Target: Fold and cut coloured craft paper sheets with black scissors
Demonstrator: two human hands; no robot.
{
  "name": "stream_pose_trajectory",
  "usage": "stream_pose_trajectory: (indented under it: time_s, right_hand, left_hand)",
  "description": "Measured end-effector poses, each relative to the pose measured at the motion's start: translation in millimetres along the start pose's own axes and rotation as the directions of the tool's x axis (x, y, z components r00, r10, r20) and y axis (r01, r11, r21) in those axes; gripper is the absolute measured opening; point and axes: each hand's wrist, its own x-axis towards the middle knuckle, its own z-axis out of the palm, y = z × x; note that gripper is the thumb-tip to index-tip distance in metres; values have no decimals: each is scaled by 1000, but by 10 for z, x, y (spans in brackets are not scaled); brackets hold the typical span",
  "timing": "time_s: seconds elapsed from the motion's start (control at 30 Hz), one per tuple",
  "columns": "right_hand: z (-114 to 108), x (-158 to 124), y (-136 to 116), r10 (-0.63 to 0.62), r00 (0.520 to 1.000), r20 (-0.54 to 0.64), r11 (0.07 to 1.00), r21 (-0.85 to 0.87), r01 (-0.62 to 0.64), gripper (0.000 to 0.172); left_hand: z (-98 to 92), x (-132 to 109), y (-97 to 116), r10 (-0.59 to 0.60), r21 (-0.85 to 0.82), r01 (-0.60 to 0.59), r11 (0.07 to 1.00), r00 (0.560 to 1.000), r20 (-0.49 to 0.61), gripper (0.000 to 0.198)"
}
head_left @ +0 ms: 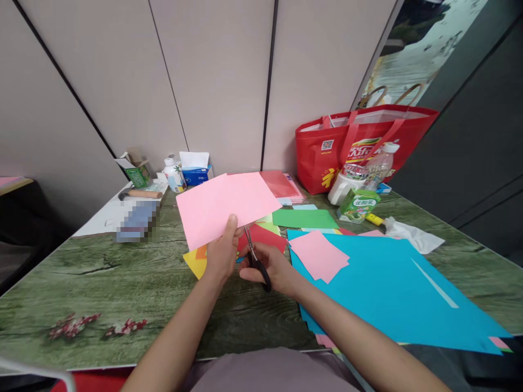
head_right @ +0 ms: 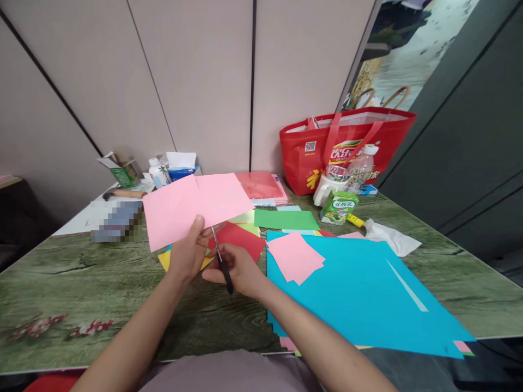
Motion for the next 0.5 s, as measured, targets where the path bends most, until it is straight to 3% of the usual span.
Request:
stream_pose_trajectory:
  time_s: [0.17,0.33,0.5]
  right_hand:
    - [8,1,-56,-16,1000,-13,1000,-8,16,44]
    - [6,7,-49,-43,999,-22,999,-2,43,48]
    - [5,6,-63,-49,996,-77,999,-26,47,50]
  left_hand:
    - [12,-70,-22,-74,67,77,995,996,-53,24]
    - [-36,-107,-50,-119,252,159,955,979,-167,38]
    - [-21,-142,-77,-186,201,211,956,973,-138,41]
